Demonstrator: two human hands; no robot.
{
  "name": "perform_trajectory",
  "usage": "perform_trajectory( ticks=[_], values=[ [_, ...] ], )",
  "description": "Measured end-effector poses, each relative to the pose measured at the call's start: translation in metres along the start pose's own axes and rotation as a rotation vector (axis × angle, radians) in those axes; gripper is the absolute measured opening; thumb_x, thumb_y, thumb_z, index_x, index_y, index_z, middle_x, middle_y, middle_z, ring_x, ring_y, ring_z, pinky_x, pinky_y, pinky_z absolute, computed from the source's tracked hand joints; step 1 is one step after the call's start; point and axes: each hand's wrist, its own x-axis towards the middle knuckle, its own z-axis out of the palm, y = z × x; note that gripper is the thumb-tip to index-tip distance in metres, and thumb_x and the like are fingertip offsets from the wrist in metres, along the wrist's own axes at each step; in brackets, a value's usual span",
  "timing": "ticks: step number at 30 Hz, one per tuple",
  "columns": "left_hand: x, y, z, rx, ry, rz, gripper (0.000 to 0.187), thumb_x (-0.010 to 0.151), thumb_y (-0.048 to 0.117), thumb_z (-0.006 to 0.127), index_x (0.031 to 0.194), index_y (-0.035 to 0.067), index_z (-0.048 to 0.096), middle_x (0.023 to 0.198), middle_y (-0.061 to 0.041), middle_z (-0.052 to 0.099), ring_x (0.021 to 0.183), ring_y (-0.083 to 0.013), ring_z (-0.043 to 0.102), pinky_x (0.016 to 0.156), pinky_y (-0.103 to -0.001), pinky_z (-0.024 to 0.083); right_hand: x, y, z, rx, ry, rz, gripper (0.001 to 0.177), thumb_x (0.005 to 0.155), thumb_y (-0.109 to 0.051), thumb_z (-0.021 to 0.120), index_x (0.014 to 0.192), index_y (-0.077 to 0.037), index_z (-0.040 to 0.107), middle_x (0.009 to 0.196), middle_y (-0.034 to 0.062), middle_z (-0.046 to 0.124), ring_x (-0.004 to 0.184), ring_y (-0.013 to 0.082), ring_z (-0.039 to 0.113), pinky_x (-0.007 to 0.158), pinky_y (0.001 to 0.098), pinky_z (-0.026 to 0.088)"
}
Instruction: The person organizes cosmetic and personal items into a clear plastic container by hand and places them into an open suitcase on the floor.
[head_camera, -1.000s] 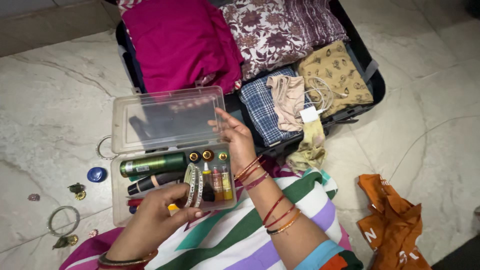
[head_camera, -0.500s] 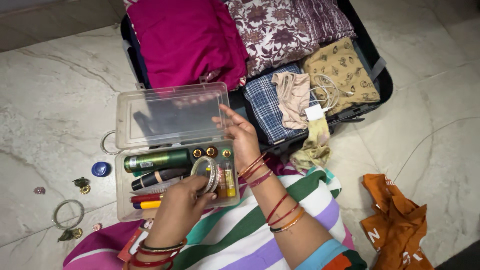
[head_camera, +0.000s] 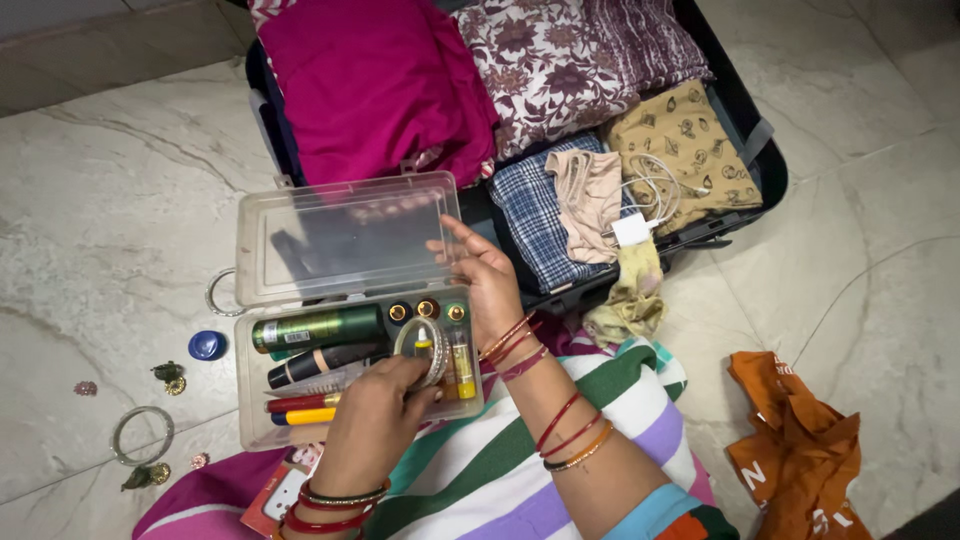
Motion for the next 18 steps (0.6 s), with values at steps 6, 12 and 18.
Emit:
perform_trajectory(
  ticks=[6,12,18],
  values=[
    [0.0,0.003,-0.002,-0.012,-0.011,0.002,0.026,0.075,0.013,0.08,0.098,0.003,0.073,0.091,-0.016,0.072,0.084,-0.0372,0.068,0.072,-0.045,0.053,-0.003,-0.002,0.002,-0.041,0.023,0.005,0.064,0.083,0.006,0.045,0.144,-0.005,0.059,0.119,0.0081,0.073,0.092,0.0066,0.06,0.08,0.0191,0.047],
    [0.0,0.01,-0.006,-0.026,-0.085,0.072,0.019,0.08,0.018,0.077,0.096,0.006,0.078,0.091,-0.014,0.075,0.086,-0.0327,0.07,0.074,-0.042,0.055,-0.005,-0.003,0.002,-0.042,0.021,0.006,0.064,0.083,0.006,0.044,0.144,-0.005,0.06,0.12,0.0088,0.073,0.092,0.0069,0.059,0.08,0.0196,0.047],
    [0.002,0.013,-0.014,-0.078,-0.075,0.129,0.014,0.087,0.013,0.071,0.096,0.007,0.078,0.09,-0.012,0.076,0.085,-0.0317,0.07,0.075,-0.041,0.055,-0.002,-0.001,0.001,-0.008,0.012,0.001,0.064,0.083,0.007,0.044,0.144,-0.005,0.06,0.12,0.0088,0.073,0.094,0.0075,0.059,0.082,0.02,0.047]
  ],
)
